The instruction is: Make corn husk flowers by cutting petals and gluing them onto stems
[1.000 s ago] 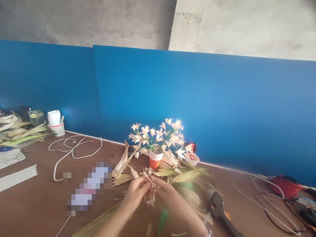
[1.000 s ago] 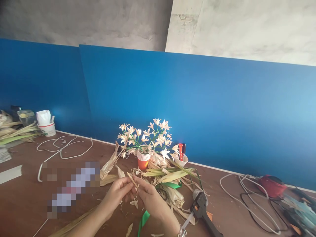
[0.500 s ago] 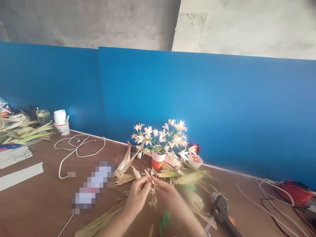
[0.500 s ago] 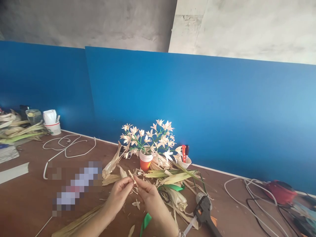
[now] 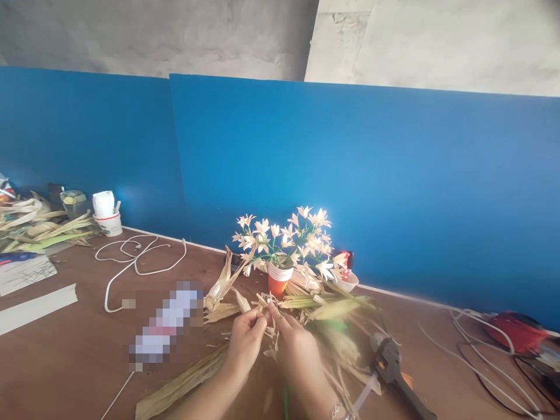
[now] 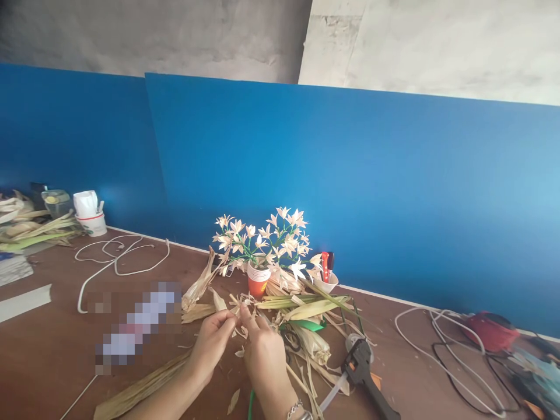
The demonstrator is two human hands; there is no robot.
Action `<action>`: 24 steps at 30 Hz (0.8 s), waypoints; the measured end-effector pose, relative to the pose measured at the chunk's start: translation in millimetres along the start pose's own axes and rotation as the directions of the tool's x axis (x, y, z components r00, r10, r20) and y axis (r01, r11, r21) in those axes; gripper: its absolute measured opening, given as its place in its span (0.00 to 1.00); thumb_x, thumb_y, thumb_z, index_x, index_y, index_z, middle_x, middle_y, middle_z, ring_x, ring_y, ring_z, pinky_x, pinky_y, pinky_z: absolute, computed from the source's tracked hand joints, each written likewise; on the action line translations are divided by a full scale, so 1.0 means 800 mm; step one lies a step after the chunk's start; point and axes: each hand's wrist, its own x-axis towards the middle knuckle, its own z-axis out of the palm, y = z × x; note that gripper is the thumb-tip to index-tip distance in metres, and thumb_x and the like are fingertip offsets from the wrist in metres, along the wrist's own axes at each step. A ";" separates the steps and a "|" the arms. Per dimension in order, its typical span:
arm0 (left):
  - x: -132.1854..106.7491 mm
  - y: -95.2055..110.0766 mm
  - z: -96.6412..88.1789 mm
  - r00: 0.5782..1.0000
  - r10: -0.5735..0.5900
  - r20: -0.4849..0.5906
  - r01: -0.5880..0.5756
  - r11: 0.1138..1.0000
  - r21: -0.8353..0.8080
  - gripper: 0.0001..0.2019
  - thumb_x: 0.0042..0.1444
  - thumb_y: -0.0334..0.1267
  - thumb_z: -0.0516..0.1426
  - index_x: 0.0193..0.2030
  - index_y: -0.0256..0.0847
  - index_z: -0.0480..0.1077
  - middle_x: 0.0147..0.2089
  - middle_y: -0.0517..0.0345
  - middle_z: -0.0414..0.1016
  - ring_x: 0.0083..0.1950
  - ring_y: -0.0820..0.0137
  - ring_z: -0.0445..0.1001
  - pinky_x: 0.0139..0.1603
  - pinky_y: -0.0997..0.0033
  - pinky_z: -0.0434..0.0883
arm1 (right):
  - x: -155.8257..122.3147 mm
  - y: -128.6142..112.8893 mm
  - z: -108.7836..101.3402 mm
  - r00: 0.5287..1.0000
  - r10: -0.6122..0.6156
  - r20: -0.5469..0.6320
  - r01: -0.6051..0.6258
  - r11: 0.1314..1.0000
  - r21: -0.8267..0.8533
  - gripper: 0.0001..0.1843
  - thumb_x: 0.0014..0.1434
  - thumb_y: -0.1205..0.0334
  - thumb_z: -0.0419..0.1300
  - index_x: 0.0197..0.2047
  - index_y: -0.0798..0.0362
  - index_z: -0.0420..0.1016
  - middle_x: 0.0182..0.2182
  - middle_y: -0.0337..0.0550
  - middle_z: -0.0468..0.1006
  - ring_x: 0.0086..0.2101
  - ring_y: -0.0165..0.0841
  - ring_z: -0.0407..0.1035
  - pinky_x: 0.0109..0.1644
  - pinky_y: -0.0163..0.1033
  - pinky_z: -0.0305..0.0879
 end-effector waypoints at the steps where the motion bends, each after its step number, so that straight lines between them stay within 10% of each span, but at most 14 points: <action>1: 0.000 0.001 -0.003 1.000 0.009 -0.004 -0.009 1.000 0.026 0.14 0.48 0.45 0.56 0.18 0.41 0.64 0.17 0.67 0.53 0.22 0.74 0.54 0.25 0.75 0.55 | 0.002 0.006 -0.007 0.998 0.062 -0.006 -0.062 0.998 -0.006 0.41 0.48 0.80 0.48 0.66 0.49 0.60 0.36 0.47 0.80 0.28 0.34 0.74 0.27 0.32 0.62; 6: 0.009 0.008 -0.018 0.949 0.269 0.167 -0.306 0.912 0.273 0.14 0.56 0.44 0.53 0.25 0.41 0.71 0.21 0.62 0.65 0.25 0.71 0.63 0.28 0.74 0.59 | 0.013 0.030 -0.027 0.996 0.088 -0.017 -0.080 0.959 0.271 0.23 0.62 0.68 0.45 0.56 0.50 0.71 0.33 0.44 0.80 0.31 0.33 0.72 0.32 0.31 0.60; 10: 0.017 0.000 -0.026 0.878 0.310 0.366 -0.471 0.697 0.541 0.14 0.57 0.38 0.51 0.21 0.42 0.69 0.18 0.60 0.67 0.24 0.68 0.65 0.34 0.70 0.61 | 0.014 0.027 -0.014 0.977 0.168 0.131 -0.196 0.953 0.233 0.08 0.51 0.70 0.55 0.29 0.55 0.76 0.22 0.40 0.75 0.26 0.32 0.66 0.28 0.32 0.52; 15: 0.018 -0.006 -0.033 0.870 0.290 0.399 -0.488 0.394 0.779 0.16 0.58 0.32 0.48 0.21 0.42 0.69 0.18 0.57 0.70 0.22 0.66 0.68 0.40 0.64 0.60 | 0.002 0.013 0.007 0.963 0.189 0.191 -0.232 0.945 0.233 0.04 0.44 0.70 0.58 0.22 0.54 0.71 0.20 0.38 0.71 0.23 0.30 0.61 0.25 0.32 0.46; 24: 0.013 -0.001 -0.031 0.797 0.315 0.515 -0.604 0.443 0.663 0.14 0.58 0.28 0.48 0.26 0.41 0.71 0.30 0.55 0.78 0.39 0.63 0.73 0.46 0.61 0.59 | 0.000 0.016 0.008 0.955 0.147 0.258 -0.243 0.886 0.394 0.09 0.40 0.72 0.53 0.16 0.52 0.57 0.14 0.31 0.54 0.20 0.26 0.48 0.22 0.33 0.42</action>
